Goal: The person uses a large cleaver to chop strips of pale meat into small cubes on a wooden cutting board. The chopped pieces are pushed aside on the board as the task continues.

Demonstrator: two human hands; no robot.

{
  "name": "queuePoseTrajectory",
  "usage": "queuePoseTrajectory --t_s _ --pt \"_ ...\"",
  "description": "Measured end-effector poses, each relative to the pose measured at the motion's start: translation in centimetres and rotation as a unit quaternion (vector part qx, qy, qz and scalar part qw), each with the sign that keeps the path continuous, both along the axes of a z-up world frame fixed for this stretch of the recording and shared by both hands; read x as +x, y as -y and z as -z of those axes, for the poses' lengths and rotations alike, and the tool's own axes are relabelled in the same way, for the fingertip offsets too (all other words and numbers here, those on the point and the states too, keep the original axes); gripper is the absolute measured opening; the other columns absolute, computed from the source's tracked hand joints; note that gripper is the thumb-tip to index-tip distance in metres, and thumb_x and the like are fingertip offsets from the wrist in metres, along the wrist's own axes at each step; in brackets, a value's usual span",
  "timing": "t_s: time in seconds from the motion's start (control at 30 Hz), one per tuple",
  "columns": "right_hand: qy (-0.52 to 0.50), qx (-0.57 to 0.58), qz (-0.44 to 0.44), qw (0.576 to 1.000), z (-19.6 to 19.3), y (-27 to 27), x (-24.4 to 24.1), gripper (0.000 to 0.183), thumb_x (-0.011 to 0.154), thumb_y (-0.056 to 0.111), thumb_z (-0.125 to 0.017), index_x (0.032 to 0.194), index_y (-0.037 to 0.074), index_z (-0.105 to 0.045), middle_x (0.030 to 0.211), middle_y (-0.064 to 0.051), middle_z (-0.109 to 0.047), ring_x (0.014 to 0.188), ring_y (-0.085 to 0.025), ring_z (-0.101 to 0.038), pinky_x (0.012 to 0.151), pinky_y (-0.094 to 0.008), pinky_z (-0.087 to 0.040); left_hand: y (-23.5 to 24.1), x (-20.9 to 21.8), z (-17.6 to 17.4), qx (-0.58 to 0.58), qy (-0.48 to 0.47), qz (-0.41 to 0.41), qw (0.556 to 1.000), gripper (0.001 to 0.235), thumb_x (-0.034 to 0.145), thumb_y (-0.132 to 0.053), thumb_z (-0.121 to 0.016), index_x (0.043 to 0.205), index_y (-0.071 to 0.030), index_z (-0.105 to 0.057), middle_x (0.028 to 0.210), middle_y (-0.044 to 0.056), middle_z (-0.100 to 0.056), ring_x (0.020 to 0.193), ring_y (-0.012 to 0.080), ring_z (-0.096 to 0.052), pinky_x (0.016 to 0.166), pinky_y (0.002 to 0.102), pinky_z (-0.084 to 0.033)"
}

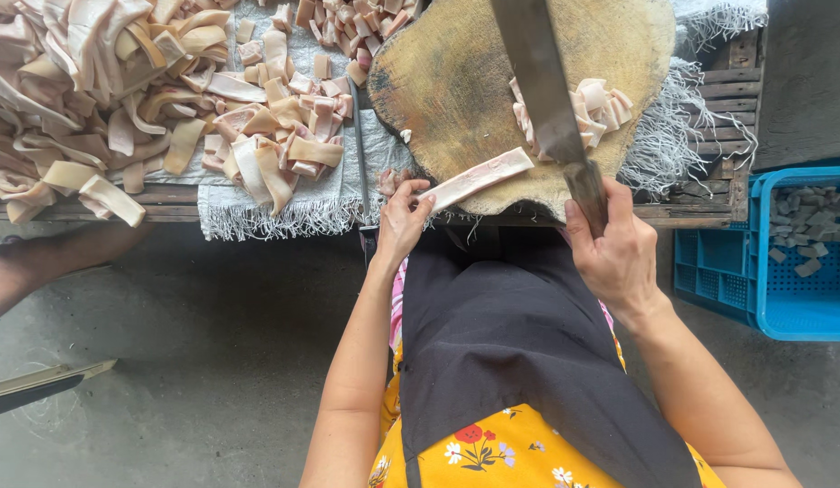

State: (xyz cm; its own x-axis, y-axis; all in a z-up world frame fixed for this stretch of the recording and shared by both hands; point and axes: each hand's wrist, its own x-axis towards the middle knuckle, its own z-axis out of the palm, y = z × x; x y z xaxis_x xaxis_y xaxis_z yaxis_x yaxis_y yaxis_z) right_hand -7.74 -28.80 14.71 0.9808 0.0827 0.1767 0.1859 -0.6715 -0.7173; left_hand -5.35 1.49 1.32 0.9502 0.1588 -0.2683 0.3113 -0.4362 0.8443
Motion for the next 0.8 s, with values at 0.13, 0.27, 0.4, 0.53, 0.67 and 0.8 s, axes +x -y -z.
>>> queuePoseTrajectory --t_s 0.13,0.27,0.4,0.53,0.67,0.8 --pt "-0.077 -0.039 -0.007 0.996 2.9 -1.4 0.3 0.043 0.107 0.031 -0.058 0.132 -0.002 -0.047 0.080 -0.026 -0.071 0.073 -0.043 -0.072 0.066 -0.050 -0.057 -0.1 0.0 0.0 0.023 0.014 -0.001 1.000 0.024 0.093 -0.022 -0.070 0.110 -0.005 -0.074 0.092 0.012 -0.077 0.084 0.0204 -0.072 0.079 0.035 -0.056" --pt "-0.210 -0.139 -0.028 0.967 5.9 -1.2 1.9 0.044 0.104 0.035 -0.057 0.131 0.000 -0.053 0.078 -0.032 -0.069 0.076 -0.051 -0.070 0.069 -0.056 -0.056 -0.2 0.0 -0.4 0.019 0.036 -0.001 0.999 0.022 0.093 -0.020 -0.070 0.107 -0.003 -0.074 0.090 0.011 -0.077 0.081 0.0198 -0.072 0.077 0.035 -0.056" --pt "-0.218 -0.112 -0.020 0.969 3.7 -0.2 3.5 0.042 0.104 0.036 -0.057 0.129 0.002 -0.057 0.080 -0.029 -0.071 0.074 -0.045 -0.073 0.066 -0.053 -0.058 0.1 0.5 -0.8 0.025 0.062 -0.015 0.998 0.021 0.093 -0.018 -0.071 0.106 -0.002 -0.074 0.088 0.009 -0.077 0.078 0.0175 -0.071 0.074 0.033 -0.055" --pt "-0.085 -0.043 0.008 0.995 0.0 0.1 2.9 0.042 0.107 0.034 -0.059 0.131 0.000 -0.054 0.078 -0.024 -0.071 0.068 -0.040 -0.074 0.063 -0.049 -0.058 0.9 1.0 -0.4 -0.006 0.009 -0.035 0.999 0.023 0.093 -0.020 -0.071 0.107 -0.003 -0.075 0.078 0.008 -0.074 0.063 0.0134 -0.067 0.060 0.030 -0.053" --pt "-0.075 -0.015 0.014 0.997 1.3 -1.6 1.5 0.040 0.107 0.032 -0.059 0.127 -0.001 -0.052 0.077 -0.023 -0.071 0.068 -0.042 -0.072 0.061 -0.050 -0.057 1.5 1.3 -0.2 -0.036 0.006 -0.020 0.999 0.023 0.094 -0.021 -0.071 0.107 -0.002 -0.074 0.075 0.007 -0.072 0.059 0.0100 -0.065 0.057 0.028 -0.053" --pt "-0.201 -0.146 -0.037 0.968 5.1 -2.6 1.5 0.036 0.106 0.030 -0.063 0.122 -0.001 -0.054 0.075 -0.029 -0.069 0.072 -0.048 -0.070 0.066 -0.055 -0.056 1.2 0.9 -0.5 -0.025 0.005 -0.018 1.000 0.023 0.094 -0.021 -0.071 0.107 -0.002 -0.074 0.074 0.006 -0.072 0.061 0.0110 -0.066 0.059 0.028 -0.053"
